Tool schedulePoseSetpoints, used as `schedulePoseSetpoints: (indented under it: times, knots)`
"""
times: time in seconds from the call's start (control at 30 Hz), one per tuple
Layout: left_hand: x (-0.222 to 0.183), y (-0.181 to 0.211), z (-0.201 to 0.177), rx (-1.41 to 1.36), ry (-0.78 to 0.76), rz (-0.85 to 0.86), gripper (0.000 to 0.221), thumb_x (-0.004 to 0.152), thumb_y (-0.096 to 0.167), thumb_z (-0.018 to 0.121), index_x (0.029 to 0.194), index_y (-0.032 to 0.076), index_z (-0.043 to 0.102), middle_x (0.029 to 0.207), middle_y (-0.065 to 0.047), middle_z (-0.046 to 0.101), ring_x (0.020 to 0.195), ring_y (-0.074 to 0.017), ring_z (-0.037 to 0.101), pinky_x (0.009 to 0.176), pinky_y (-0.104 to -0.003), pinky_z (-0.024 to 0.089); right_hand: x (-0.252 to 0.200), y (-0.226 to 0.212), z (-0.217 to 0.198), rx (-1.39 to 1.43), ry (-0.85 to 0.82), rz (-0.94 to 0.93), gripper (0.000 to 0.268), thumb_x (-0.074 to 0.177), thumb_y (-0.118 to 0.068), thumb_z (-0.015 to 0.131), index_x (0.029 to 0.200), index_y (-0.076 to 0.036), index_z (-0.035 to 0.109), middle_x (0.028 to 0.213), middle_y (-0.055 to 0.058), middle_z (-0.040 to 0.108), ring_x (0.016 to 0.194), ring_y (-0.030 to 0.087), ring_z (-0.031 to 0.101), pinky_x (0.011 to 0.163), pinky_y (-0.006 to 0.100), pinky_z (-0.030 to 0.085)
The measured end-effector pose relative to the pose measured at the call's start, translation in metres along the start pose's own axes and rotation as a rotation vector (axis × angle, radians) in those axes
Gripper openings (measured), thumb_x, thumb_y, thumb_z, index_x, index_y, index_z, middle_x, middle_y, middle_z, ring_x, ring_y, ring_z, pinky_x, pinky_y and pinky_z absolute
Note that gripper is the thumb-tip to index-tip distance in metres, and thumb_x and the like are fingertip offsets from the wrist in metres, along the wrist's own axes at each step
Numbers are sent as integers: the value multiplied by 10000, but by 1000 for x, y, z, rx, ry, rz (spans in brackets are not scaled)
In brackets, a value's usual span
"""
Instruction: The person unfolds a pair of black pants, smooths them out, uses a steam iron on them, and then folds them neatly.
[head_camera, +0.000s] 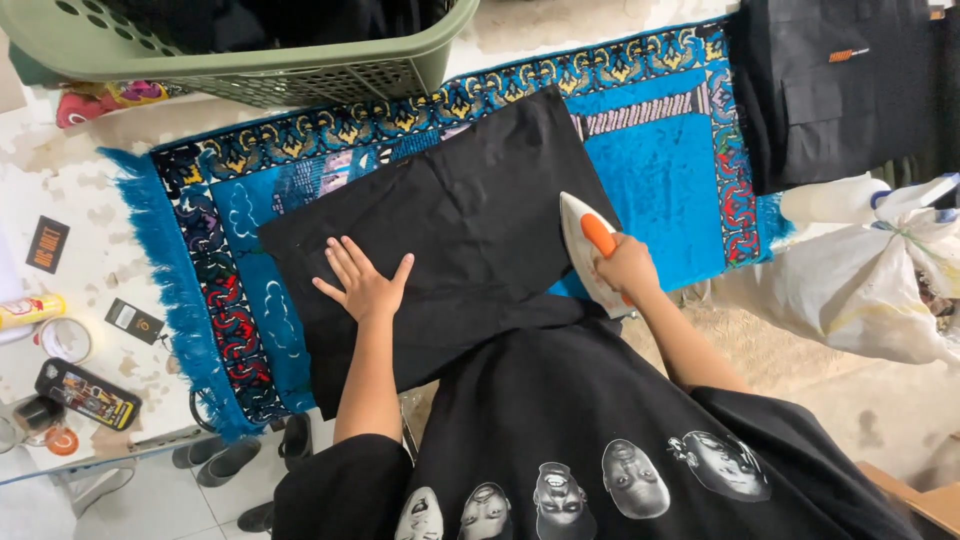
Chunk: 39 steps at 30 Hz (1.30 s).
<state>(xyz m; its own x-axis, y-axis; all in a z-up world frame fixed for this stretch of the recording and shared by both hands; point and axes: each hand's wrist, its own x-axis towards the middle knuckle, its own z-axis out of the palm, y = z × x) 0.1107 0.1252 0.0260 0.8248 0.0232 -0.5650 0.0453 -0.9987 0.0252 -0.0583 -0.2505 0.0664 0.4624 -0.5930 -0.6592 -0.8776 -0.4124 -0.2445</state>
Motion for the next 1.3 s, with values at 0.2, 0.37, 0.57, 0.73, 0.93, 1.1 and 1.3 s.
schedulePoseSetpoints:
  times: [0.2, 0.37, 0.57, 0.73, 0.93, 1.1, 1.3]
  knots:
    - [1, 11, -12, 107, -22, 21, 1087, 942, 760, 437, 1645, 67, -19, 1710, -175, -138, 1581, -296, -172, 1184, -665, -184, 5, -40, 39, -169, -167, -259, 453, 821, -358, 709, 1213, -137, 754, 1014, 273, 754, 990, 472, 726, 841, 554, 606]
    - [-3, 21, -11, 78, 24, 372, 760, 1011, 340, 493, 1664, 216, 125, 1738, -90, 11, 1602, -269, 50, 1268, -590, 68, -3, -89, 57, -208, -88, -353, 382, 812, -311, 691, 1161, -175, 766, 957, 240, 754, 942, 456, 743, 822, 542, 618]
    - [2, 22, -11, 89, -118, 371, 737, 990, 243, 400, 1657, 377, 117, 1745, 48, -33, 1604, -195, -4, 1245, -647, 54, 57, -68, 15, -18, 113, -148, 375, 813, -214, 660, 1164, -104, 729, 827, 224, 725, 665, 386, 709, 646, 467, 607]
    - [3, 25, -18, 64, -163, 379, 654, 1052, 435, 353, 1659, 373, 119, 1744, 49, -46, 1602, -200, -22, 1239, -644, 14, 39, -80, 13, 138, 37, -120, 375, 758, -166, 634, 1108, -64, 722, 689, 208, 692, 470, 322, 689, 443, 400, 579]
    - [2, 25, -23, 102, -158, 382, 690, 1054, 541, 384, 1660, 358, 111, 1743, 40, -52, 1605, -196, -13, 1241, -650, 47, 9, -92, 28, -54, -12, -158, 437, 708, -137, 698, 1136, -81, 765, 924, 257, 748, 903, 470, 743, 773, 562, 609]
    - [2, 24, -23, 108, -174, 384, 698, 1060, 550, 378, 1663, 353, 88, 1743, 38, -60, 1602, -198, -24, 1246, -640, 47, 67, -66, -2, 31, 231, -63, 382, 816, -176, 642, 1161, -42, 738, 914, 273, 729, 850, 479, 737, 732, 575, 607]
    - [2, 23, -23, 96, -182, 385, 701, 1059, 546, 377, 1663, 348, 83, 1744, 34, -65, 1602, -202, -35, 1242, -643, 31, 54, -74, -5, 171, 265, -130, 380, 790, -204, 695, 1134, -46, 733, 896, 292, 714, 885, 493, 720, 707, 589, 582]
